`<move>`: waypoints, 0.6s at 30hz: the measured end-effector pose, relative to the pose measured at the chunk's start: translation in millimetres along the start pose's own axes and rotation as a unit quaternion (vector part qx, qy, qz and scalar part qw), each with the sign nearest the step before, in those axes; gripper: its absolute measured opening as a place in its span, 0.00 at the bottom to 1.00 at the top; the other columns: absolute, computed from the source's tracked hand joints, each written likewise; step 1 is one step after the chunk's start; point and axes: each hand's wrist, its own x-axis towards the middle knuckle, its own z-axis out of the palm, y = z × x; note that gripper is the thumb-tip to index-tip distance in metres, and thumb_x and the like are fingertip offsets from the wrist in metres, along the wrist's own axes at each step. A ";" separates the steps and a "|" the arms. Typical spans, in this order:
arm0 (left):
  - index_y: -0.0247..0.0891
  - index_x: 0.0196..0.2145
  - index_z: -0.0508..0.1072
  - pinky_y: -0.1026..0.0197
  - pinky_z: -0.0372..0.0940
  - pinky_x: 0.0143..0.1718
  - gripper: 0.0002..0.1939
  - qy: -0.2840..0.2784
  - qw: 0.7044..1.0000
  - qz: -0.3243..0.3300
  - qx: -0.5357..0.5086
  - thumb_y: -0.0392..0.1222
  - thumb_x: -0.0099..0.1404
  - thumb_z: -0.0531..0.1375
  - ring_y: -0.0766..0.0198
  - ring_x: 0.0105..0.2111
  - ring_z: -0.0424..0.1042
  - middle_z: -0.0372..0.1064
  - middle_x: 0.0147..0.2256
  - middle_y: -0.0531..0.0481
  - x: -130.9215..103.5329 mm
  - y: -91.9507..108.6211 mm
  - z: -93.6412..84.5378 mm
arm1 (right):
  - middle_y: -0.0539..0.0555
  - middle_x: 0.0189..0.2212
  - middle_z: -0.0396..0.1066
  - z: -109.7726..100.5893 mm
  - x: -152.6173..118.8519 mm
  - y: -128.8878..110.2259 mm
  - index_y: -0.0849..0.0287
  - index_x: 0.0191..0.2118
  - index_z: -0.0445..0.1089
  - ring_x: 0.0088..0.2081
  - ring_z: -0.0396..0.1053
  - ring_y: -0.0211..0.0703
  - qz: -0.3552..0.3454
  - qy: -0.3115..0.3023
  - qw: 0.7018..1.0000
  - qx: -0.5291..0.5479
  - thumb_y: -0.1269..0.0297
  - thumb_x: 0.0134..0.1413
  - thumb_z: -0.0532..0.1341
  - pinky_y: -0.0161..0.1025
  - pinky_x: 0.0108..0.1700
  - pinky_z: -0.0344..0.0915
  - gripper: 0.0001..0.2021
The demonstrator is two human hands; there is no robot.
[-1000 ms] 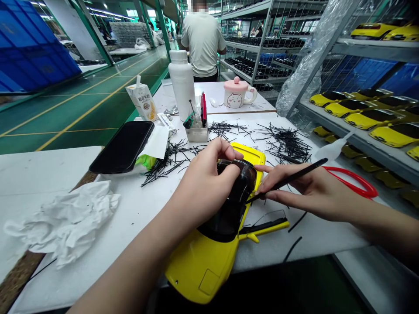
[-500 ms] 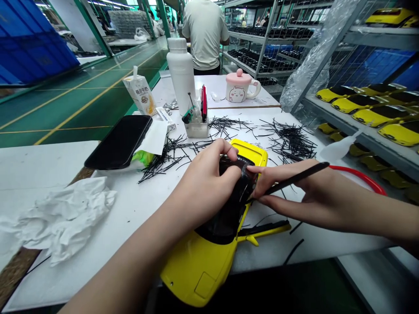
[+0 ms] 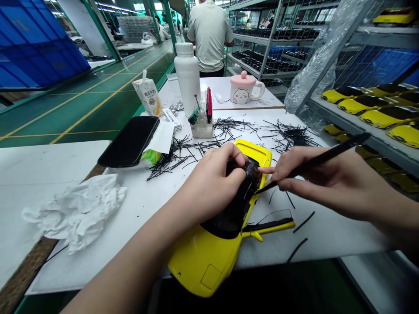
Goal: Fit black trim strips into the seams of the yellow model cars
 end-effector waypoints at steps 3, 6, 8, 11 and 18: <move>0.41 0.31 0.62 0.51 0.64 0.49 0.04 -0.003 1.000 0.000 -0.008 0.33 0.61 0.54 0.53 0.48 0.69 0.71 0.40 0.52 -0.2 0.1 0.4 | 0.44 0.38 0.74 0.4 -2.6 4.8 0.50 0.42 0.71 0.43 0.72 0.33 0.002 -0.030 1.000 0.000 0.70 0.61 0.63 0.27 0.49 0.68 0.07; 0.41 0.30 0.62 0.52 0.65 0.48 0.05 -0.006 1.000 0.000 -0.016 0.32 0.61 0.54 0.54 0.47 0.69 0.71 0.40 0.52 -0.8 0.3 1.0 | 0.44 0.38 0.74 5.7 -5.0 10.0 0.50 0.42 0.71 0.43 0.72 0.34 -0.001 -0.035 0.999 -0.003 0.71 0.60 0.63 0.28 0.50 0.67 0.08; 0.41 0.30 0.62 0.53 0.65 0.47 0.05 -0.008 1.000 0.000 -0.010 0.33 0.61 0.54 0.55 0.46 0.70 0.71 0.40 0.52 -0.8 0.5 0.9 | 0.45 0.38 0.74 9.6 -5.9 11.0 0.50 0.43 0.71 0.42 0.72 0.34 -0.002 -0.034 0.999 -0.009 0.71 0.60 0.63 0.28 0.49 0.67 0.08; 0.41 0.30 0.62 0.53 0.64 0.47 0.05 -0.012 1.000 0.005 -0.005 0.33 0.61 0.53 0.55 0.46 0.70 0.72 0.40 0.52 -0.7 0.6 -0.6 | 0.46 0.39 0.74 7.5 -5.4 6.6 0.49 0.43 0.71 0.43 0.72 0.35 0.003 -0.040 0.999 -0.012 0.70 0.60 0.63 0.30 0.48 0.68 0.08; 0.42 0.32 0.64 0.51 0.61 0.48 0.04 0.009 0.998 0.019 0.051 0.34 0.61 0.52 0.55 0.46 0.67 0.70 0.40 0.53 -4.3 1.0 -4.0 | 0.49 0.23 0.63 -58.0 -2.1 7.7 0.55 0.29 0.66 0.24 0.63 0.38 0.094 0.078 0.988 -0.091 0.54 0.60 0.60 0.34 0.25 0.61 0.12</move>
